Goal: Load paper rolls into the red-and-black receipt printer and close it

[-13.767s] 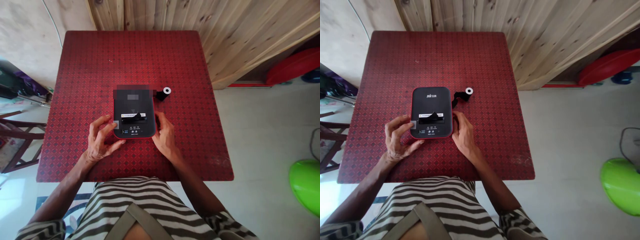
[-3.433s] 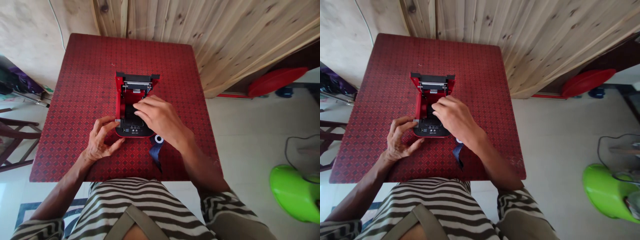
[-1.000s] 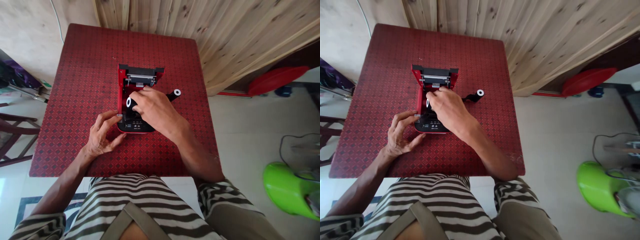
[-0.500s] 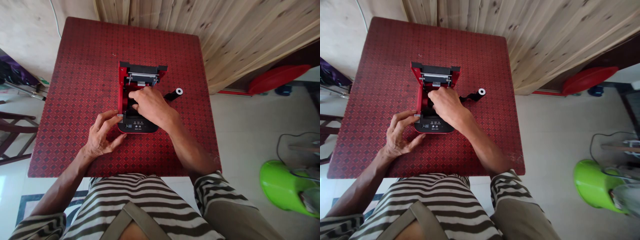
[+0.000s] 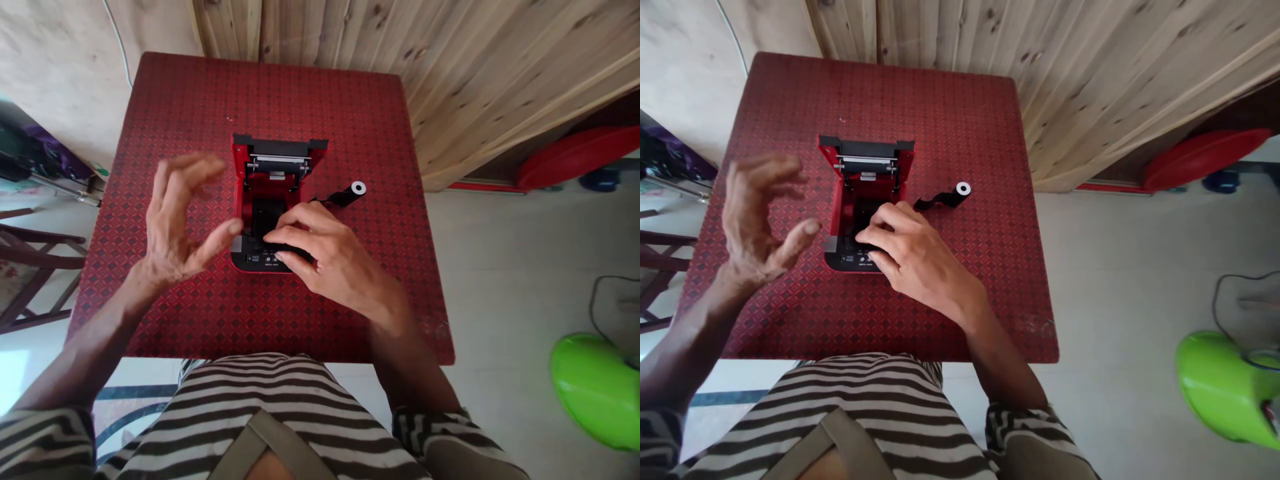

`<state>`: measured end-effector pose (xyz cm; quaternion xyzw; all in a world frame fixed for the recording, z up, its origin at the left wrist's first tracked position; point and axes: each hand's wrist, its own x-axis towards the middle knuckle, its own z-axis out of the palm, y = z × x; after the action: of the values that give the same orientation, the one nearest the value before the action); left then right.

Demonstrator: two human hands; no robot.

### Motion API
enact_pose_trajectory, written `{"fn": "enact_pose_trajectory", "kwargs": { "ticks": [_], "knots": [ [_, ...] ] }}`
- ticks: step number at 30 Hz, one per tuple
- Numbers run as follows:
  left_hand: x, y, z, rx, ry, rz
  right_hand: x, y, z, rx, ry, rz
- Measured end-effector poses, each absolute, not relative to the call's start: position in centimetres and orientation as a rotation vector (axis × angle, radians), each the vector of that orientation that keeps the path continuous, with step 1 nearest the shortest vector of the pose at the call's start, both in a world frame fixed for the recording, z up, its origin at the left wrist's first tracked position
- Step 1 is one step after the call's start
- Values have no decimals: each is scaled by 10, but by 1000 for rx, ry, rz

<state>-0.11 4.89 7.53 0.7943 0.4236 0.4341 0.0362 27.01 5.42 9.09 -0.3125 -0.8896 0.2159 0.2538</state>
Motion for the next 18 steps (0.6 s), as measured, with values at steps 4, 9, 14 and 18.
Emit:
{"fn": "enact_pose_trajectory", "kwargs": {
  "ticks": [4, 9, 14, 18],
  "knots": [
    [14, 106, 98, 2525, 1323, 1160, 262, 38, 80, -954, -2345, 346],
    [23, 116, 94, 2444, 1228, 960, 259, 23, 70, -920, -2317, 97],
    [9, 68, 71, 2576, 1055, 882, 259, 16, 64, -912, -2294, -6],
    [1, 48, 49, 2601, 1045, 836, 258, 16, 61, -925, -2272, -35]
  ]
}}
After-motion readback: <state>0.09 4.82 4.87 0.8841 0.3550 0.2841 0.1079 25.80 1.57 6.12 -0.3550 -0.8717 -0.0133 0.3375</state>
